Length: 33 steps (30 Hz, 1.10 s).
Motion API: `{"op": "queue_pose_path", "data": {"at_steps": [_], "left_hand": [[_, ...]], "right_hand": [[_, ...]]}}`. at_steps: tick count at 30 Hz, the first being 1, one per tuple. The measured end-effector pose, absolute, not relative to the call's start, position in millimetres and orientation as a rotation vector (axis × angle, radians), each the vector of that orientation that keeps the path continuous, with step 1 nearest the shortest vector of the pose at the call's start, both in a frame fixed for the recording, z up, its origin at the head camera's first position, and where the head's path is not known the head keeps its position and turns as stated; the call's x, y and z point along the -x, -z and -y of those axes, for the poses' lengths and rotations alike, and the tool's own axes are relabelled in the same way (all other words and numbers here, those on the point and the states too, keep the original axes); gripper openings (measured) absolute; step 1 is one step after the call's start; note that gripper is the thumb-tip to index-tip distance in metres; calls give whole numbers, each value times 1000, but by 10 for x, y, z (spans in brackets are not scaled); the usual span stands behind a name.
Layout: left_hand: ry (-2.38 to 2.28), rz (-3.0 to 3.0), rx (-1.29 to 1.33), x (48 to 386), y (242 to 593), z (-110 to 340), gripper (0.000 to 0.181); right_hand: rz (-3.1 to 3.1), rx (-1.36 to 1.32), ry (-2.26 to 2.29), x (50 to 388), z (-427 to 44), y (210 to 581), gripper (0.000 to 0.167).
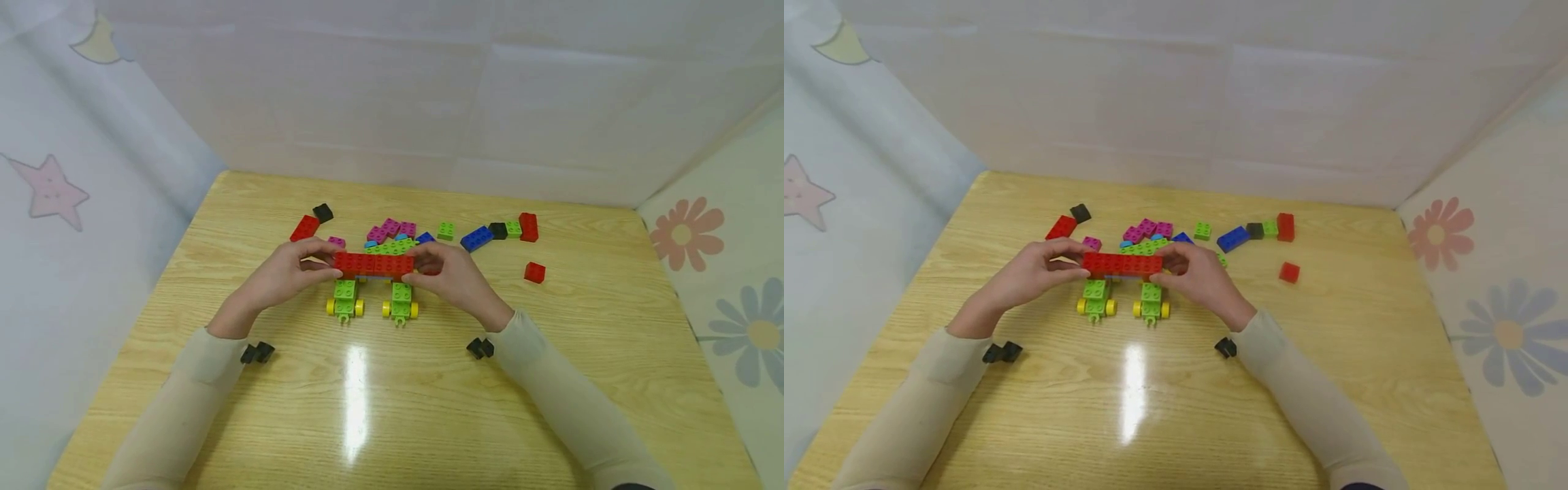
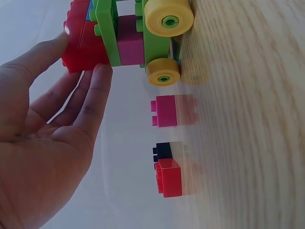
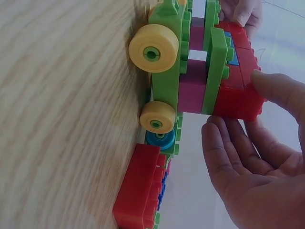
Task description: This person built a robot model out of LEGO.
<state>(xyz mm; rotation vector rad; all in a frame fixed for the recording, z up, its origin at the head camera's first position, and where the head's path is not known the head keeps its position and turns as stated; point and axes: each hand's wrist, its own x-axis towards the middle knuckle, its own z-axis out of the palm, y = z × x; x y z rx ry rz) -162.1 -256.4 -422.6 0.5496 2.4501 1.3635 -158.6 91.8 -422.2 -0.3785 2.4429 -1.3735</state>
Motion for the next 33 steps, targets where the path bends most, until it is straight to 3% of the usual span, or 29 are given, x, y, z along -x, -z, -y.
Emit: {"op": "queue_pose_path", "data": {"at_steps": [14,24,33], "left_hand": [[-1358,-2420,-556,1624,4245,2603,42],[-1352,-2411,-534,1632,4263,2598,49],[-1371,-2411,-508,1602,4258,2569,44]], "right_hand": [[-2448,399,1390,1540,-1094,4265,44],[-2525,290,1314,1549,-1359,4277,48],[-2545,216,1294,1639,-1653,4311,50]]}}
